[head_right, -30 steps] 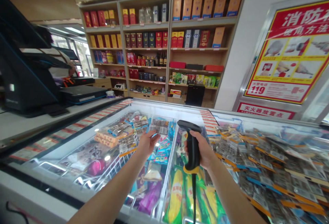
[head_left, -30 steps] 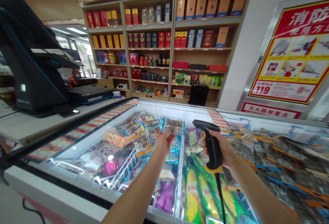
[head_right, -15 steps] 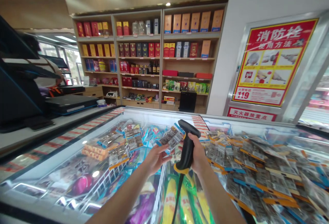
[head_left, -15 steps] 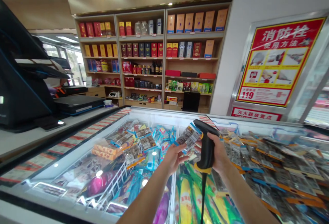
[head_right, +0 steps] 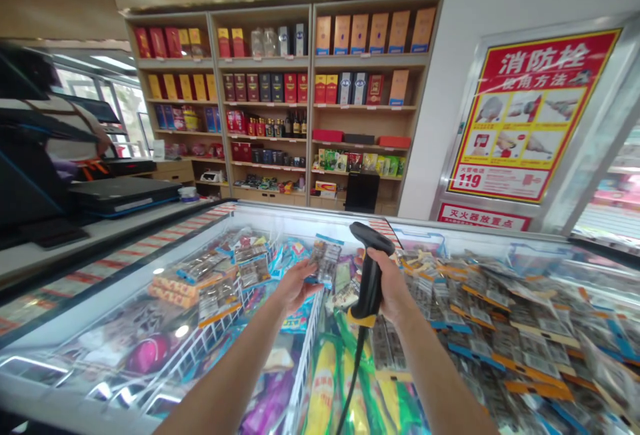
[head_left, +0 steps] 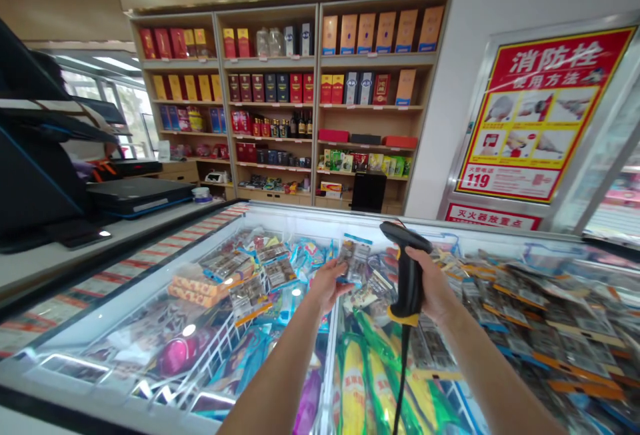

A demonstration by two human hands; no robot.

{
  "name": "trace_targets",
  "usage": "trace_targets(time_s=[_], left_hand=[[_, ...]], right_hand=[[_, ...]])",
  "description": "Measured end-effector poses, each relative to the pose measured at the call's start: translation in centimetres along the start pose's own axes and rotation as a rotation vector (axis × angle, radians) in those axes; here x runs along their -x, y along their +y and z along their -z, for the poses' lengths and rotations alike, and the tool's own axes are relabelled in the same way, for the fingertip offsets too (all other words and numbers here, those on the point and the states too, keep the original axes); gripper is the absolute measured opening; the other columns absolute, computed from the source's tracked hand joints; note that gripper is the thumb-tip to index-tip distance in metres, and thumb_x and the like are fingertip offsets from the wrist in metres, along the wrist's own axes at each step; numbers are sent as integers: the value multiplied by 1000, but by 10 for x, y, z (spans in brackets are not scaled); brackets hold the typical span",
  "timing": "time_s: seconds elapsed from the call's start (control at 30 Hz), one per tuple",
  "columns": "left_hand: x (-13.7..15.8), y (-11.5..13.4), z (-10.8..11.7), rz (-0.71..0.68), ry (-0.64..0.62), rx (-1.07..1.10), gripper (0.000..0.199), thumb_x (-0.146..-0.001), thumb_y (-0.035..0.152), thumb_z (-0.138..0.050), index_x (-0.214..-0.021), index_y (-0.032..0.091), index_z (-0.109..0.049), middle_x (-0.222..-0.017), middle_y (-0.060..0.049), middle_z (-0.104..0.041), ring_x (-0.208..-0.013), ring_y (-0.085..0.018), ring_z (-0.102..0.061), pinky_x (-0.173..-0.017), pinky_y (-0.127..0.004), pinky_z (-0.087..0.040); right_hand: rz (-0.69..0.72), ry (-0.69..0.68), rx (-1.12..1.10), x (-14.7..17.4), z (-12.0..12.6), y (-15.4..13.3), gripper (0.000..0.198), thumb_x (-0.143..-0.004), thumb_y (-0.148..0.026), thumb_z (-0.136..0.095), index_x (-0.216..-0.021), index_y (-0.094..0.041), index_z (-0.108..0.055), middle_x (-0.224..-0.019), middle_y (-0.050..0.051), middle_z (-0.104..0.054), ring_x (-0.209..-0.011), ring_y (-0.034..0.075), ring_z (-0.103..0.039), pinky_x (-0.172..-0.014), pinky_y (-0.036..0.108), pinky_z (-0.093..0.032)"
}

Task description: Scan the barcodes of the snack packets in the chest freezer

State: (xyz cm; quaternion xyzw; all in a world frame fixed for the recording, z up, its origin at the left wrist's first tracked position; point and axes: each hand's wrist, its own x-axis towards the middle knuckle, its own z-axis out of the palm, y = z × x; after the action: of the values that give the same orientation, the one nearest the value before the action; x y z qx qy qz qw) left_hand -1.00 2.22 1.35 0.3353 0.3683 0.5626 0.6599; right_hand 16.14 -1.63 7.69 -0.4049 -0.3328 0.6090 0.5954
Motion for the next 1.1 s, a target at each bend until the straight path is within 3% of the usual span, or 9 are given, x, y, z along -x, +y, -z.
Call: trace_targets(time_s=[0.07, 0.13, 0.23, 0.33, 0.43, 0.6, 0.83, 1.1], left_hand=[[-6, -2, 9, -23, 115, 107, 13, -66, 14, -59, -78, 18, -55, -79, -1, -58, -65, -11, -55, -58, -25, -47], [-9, 2, 17, -57, 200, 172, 15, -67, 12, -58, -80, 18, -54, -83, -1, -58, -67, -11, -55, -61, -26, -48], [-14, 9, 26, -110, 269, 189, 17, -68, 13, -57, -83, 20, -54, -85, 0, -57, -64, -9, -54, -58, -23, -47], [-20, 10, 31, -131, 267, 127, 18, -68, 16, -58, -85, 20, -55, -81, 0, -57, -57, -7, -51, -49, -18, -43], [-25, 8, 34, -160, 282, 109, 18, -65, 18, -60, -83, 20, -56, -79, 1, -57, -54, -5, -49, -45, -16, -41], [-27, 9, 39, -205, 272, 238, 14, -65, 11, -58, -77, 19, -55, -78, 1, -58, -66, -8, -53, -60, -23, -47], [-26, 10, 42, -208, 259, 227, 15, -64, 12, -59, -76, 19, -57, -84, 0, -58, -74, -11, -53, -72, -33, -47], [-26, 12, 43, -189, 265, 271, 14, -67, 10, -56, -78, 19, -52, -79, 1, -57, -68, -11, -54, -71, -37, -49]], right_hand=[[-62, 47, 29, 11, 1, 5, 15, -71, -31, -53, -82, -20, -54, -69, 2, -65, -58, 15, -60, -48, 24, -48], [-141, 21, 102, 25, -3, 14, 18, -70, -36, -54, -76, -20, -51, -60, 0, -62, -45, 13, -55, -40, 24, -44], [-133, -67, 260, 46, -12, 27, 23, -70, -38, -55, -66, -16, -50, -49, -2, -56, -37, 9, -50, -36, 19, -38], [-91, -115, 403, 60, -19, 35, 29, -70, -39, -55, -58, -13, -49, -45, -2, -52, -34, 7, -48, -35, 18, -35], [-125, -93, 374, 66, -18, 40, 31, -70, -43, -54, -61, -13, -51, -47, -2, -53, -35, 8, -49, -35, 18, -36], [-233, -102, 321, 68, -13, 49, 26, -70, -40, -53, -64, -14, -50, -47, -1, -54, -34, 8, -47, -35, 19, -35], [-275, -108, 241, 72, -15, 45, 22, -72, -37, -50, -73, -15, -50, -47, -3, -54, -35, 8, -47, -33, 17, -34], [-292, -109, 248, 76, -14, 43, 24, -71, -39, -52, -74, -15, -51, -47, -2, -54, -34, 8, -48, -33, 17, -34]])
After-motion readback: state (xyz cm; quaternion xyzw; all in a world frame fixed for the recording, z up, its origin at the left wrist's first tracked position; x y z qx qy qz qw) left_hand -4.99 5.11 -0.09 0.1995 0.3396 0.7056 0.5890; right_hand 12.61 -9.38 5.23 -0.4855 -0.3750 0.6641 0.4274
